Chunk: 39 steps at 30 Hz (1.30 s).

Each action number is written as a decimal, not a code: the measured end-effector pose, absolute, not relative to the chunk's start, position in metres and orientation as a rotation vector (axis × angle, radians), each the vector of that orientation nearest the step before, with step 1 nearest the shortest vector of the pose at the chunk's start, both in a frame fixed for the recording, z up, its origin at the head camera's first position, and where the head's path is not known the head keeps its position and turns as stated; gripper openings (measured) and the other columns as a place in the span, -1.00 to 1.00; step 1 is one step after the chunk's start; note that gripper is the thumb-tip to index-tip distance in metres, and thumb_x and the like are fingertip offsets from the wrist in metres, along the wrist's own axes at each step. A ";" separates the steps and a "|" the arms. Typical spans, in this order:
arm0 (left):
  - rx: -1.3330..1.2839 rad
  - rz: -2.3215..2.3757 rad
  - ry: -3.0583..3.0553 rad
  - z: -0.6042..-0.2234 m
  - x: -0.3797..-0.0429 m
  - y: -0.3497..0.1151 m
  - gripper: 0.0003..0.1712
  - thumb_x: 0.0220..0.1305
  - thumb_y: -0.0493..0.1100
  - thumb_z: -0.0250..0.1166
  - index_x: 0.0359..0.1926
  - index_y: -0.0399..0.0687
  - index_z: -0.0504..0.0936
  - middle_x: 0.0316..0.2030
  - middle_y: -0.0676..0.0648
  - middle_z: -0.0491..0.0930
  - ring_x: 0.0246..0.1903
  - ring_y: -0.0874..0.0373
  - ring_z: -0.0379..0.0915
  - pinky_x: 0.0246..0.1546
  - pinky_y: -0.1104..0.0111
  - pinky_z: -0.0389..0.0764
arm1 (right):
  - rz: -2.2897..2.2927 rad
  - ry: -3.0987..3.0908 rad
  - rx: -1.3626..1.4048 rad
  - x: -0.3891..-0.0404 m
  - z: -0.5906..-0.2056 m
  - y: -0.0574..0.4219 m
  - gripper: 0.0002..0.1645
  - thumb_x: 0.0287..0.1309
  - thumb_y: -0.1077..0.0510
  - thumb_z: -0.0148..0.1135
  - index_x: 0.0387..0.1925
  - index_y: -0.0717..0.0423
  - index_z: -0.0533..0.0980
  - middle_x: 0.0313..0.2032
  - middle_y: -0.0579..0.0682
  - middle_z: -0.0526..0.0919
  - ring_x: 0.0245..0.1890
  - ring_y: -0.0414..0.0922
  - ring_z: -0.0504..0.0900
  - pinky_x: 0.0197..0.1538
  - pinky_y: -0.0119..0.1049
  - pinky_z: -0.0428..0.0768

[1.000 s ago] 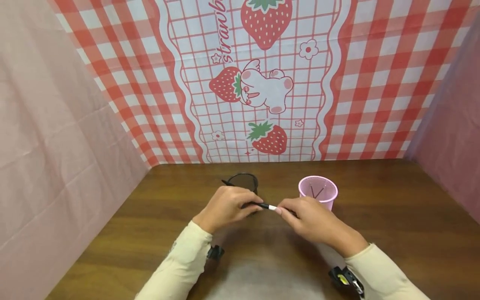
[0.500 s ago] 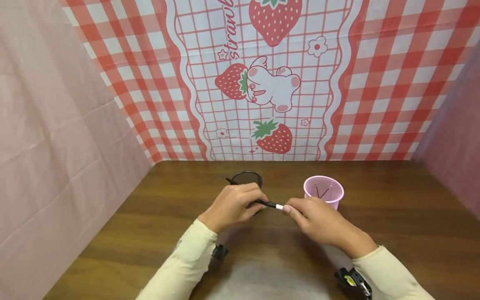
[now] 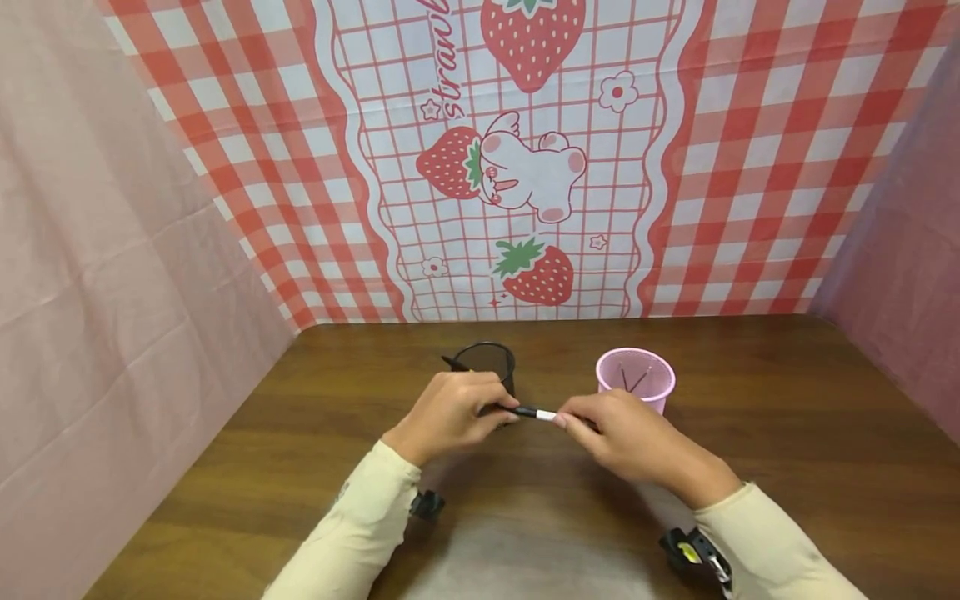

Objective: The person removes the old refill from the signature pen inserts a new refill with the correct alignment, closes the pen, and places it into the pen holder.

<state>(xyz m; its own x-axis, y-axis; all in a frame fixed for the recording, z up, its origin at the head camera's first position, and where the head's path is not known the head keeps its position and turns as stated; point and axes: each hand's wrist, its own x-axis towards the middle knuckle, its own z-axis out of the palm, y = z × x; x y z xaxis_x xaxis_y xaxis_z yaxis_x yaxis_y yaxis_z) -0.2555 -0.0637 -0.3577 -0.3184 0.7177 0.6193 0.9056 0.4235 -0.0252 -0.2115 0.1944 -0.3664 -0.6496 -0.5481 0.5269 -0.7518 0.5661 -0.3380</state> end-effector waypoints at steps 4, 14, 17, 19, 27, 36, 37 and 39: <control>-1.367 -0.438 -2.147 -0.360 -0.255 -0.064 -0.90 0.14 -0.13 0.54 -0.35 0.08 0.76 -0.44 0.21 0.62 -0.52 0.39 0.49 -0.50 0.52 0.49 | 0.750 -2.406 1.078 -0.212 -0.367 0.194 -0.81 0.23 0.26 0.35 -0.33 -0.15 0.65 -0.52 -0.38 0.51 -0.53 -0.46 0.38 -0.47 -0.46 0.41; -1.378 -0.453 -2.191 -0.361 -0.254 -0.062 -0.91 0.15 -0.15 0.53 -0.34 0.07 0.76 -0.42 0.20 0.64 -0.50 0.41 0.49 -0.47 0.55 0.49 | 0.697 -2.313 1.116 -0.213 -0.367 0.196 -0.76 0.13 0.32 0.41 -0.33 -0.13 0.64 -0.49 -0.46 0.48 -0.53 -0.48 0.38 -0.45 -0.55 0.37; -1.382 -0.477 -2.232 -0.361 -0.253 -0.064 -0.93 0.17 -0.14 0.52 -0.34 0.07 0.76 -0.43 0.21 0.65 -0.50 0.43 0.46 -0.47 0.56 0.46 | 0.706 -2.303 1.133 -0.214 -0.368 0.195 -0.76 0.11 0.33 0.42 -0.32 -0.11 0.65 -0.49 -0.43 0.50 -0.52 -0.48 0.39 -0.44 -0.57 0.37; -1.385 -0.489 -2.271 -0.360 -0.253 -0.066 -0.94 0.19 -0.12 0.51 -0.34 0.07 0.77 -0.43 0.21 0.66 -0.51 0.45 0.44 -0.47 0.58 0.43 | 0.707 -2.300 1.141 -0.213 -0.369 0.194 -0.76 0.10 0.33 0.43 -0.31 -0.10 0.65 -0.47 -0.42 0.52 -0.51 -0.47 0.40 -0.43 -0.56 0.38; -1.385 -0.548 -2.376 -0.357 -0.255 -0.067 -0.93 0.23 -0.07 0.48 -0.33 0.08 0.78 -0.44 0.24 0.66 -0.54 0.46 0.36 -0.48 0.59 0.35 | 0.704 -2.329 1.126 -0.213 -0.370 0.195 -0.97 0.23 0.18 0.39 -0.29 -0.02 0.67 -0.45 -0.43 0.54 -0.49 -0.46 0.43 -0.42 -0.53 0.43; -1.367 -0.563 -2.454 -0.353 -0.256 -0.069 -0.91 0.26 -0.02 0.45 -0.30 0.11 0.79 -0.45 0.29 0.64 -0.55 0.43 0.34 -0.49 0.55 0.35 | 0.684 -2.334 1.102 -0.214 -0.372 0.195 -0.79 0.07 0.32 0.46 -0.30 -0.04 0.66 -0.45 -0.42 0.55 -0.50 -0.46 0.44 -0.42 -0.52 0.45; -1.362 -0.557 -2.463 -0.353 -0.256 -0.069 -0.90 0.27 -0.02 0.44 -0.30 0.11 0.79 -0.46 0.29 0.64 -0.55 0.43 0.34 -0.49 0.55 0.35 | 0.683 -2.334 1.104 -0.214 -0.372 0.195 -0.79 0.07 0.32 0.46 -0.30 -0.04 0.66 -0.45 -0.43 0.55 -0.50 -0.46 0.44 -0.42 -0.52 0.45; -1.353 -0.560 -2.473 -0.353 -0.256 -0.070 -0.90 0.26 -0.02 0.45 -0.30 0.10 0.79 -0.47 0.28 0.64 -0.56 0.42 0.34 -0.50 0.55 0.35 | 0.676 -2.336 1.107 -0.214 -0.371 0.195 -0.79 0.08 0.31 0.45 -0.30 -0.05 0.66 -0.45 -0.43 0.55 -0.50 -0.46 0.44 -0.42 -0.51 0.45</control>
<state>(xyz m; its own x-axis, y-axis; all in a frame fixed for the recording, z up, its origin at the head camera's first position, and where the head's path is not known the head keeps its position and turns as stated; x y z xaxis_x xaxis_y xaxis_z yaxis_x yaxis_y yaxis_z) -0.2555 -0.0696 -0.3532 -0.5292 0.7441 0.4076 0.8472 0.4902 0.2049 -0.2142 0.1950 -0.3713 -0.5670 -0.5702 0.5944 -0.7997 0.5542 -0.2311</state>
